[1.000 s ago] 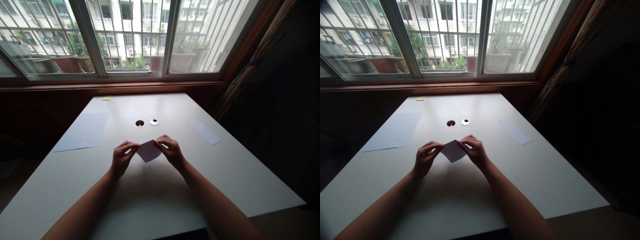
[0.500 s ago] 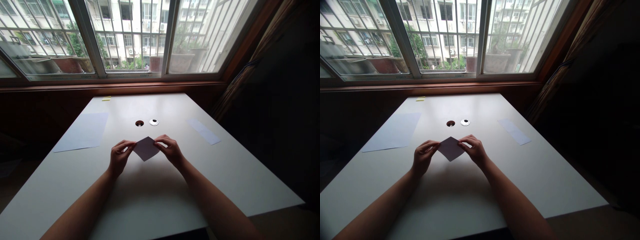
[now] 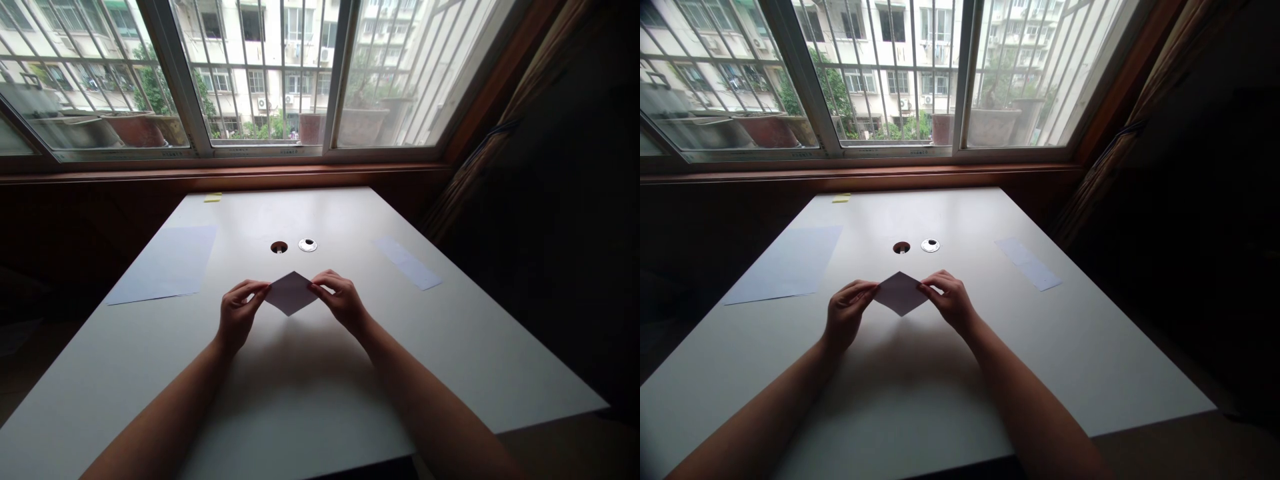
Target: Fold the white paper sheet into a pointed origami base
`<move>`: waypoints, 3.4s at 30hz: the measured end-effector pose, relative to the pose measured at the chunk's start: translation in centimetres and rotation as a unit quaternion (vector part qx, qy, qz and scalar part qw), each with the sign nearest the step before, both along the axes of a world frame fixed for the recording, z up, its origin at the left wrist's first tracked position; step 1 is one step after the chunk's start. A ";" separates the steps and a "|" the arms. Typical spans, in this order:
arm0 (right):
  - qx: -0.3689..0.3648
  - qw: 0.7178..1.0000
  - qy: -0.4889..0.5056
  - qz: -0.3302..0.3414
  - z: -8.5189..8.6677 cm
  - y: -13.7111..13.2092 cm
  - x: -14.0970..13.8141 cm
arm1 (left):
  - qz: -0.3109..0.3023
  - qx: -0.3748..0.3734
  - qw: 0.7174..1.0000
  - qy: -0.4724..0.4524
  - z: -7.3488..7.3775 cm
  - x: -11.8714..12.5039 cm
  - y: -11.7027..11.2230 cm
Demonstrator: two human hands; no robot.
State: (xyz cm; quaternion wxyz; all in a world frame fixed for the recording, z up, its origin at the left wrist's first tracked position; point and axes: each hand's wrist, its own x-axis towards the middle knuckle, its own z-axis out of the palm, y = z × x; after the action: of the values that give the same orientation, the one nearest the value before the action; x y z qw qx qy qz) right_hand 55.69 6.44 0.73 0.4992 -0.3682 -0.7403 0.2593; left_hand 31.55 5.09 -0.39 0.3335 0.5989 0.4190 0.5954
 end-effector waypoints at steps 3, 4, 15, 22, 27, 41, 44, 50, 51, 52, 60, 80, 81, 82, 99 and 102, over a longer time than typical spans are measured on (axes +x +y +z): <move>-0.015 1.000 0.008 -0.009 0.0 0.0 0.0 | -0.006 -0.006 1.000 -0.002 0.0 0.1 0.0; -0.023 1.000 0.011 -0.011 0.0 0.0 0.0 | -0.007 -0.009 1.000 -0.002 0.1 0.2 0.0; -0.259 0.961 0.092 0.018 -0.1 0.0 0.1 | -0.022 -0.094 0.995 -0.041 -0.5 0.3 0.4; -0.327 0.934 0.140 0.009 -0.9 0.4 0.0 | -0.035 -0.147 0.988 -0.029 -1.6 -0.1 1.5; -0.346 0.921 0.177 0.000 -1.6 0.7 0.3 | -0.041 -0.154 0.986 -0.052 -1.6 -0.1 1.5; -0.371 0.893 0.257 -0.002 -1.7 1.0 0.3 | -0.155 -0.247 0.949 -0.117 -1.3 0.3 1.3; -0.367 0.891 0.266 -0.009 -1.6 1.0 0.1 | -0.230 -0.269 0.934 -0.046 -0.7 0.7 0.7; -0.335 0.904 0.267 -0.006 -1.7 1.1 -0.2 | -0.294 -0.327 0.898 -0.006 0.1 1.0 0.0; -0.332 0.905 0.266 -0.004 -1.7 1.1 -0.2 | -0.294 -0.328 0.898 -0.006 0.1 1.0 0.0; -0.330 0.906 0.265 -0.002 -1.8 1.1 -0.2 | -0.293 -0.328 0.898 -0.008 0.1 1.0 0.0; -0.315 0.914 0.255 -0.004 -1.7 1.1 -0.3 | -0.277 -0.332 0.902 -0.013 -0.1 0.9 0.2; -0.360 0.913 0.189 0.026 -1.4 0.6 -0.4 | -0.175 -0.277 0.940 -0.097 -1.0 0.6 0.9; -0.361 0.915 0.180 0.031 -1.4 0.6 -0.4 | -0.159 -0.269 0.944 -0.103 -1.0 0.5 1.0; -0.363 0.915 0.170 0.036 -1.4 0.5 -0.3 | -0.147 -0.263 0.947 -0.107 -1.0 0.4 1.0; -0.314 0.948 0.046 0.018 -1.0 0.6 -0.1 | -0.108 -0.251 0.957 -0.098 -1.1 0.5 0.9; -0.310 0.950 0.035 0.008 -1.1 0.7 0.0 | -0.111 -0.252 0.956 -0.100 -1.2 0.5 0.8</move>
State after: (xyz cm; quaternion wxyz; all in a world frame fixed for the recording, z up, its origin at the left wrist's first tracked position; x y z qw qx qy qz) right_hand 55.69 7.12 -0.38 0.3837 -0.4897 -0.6085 0.4927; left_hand 32.01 5.91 -1.57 0.5778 0.4756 0.4506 0.4867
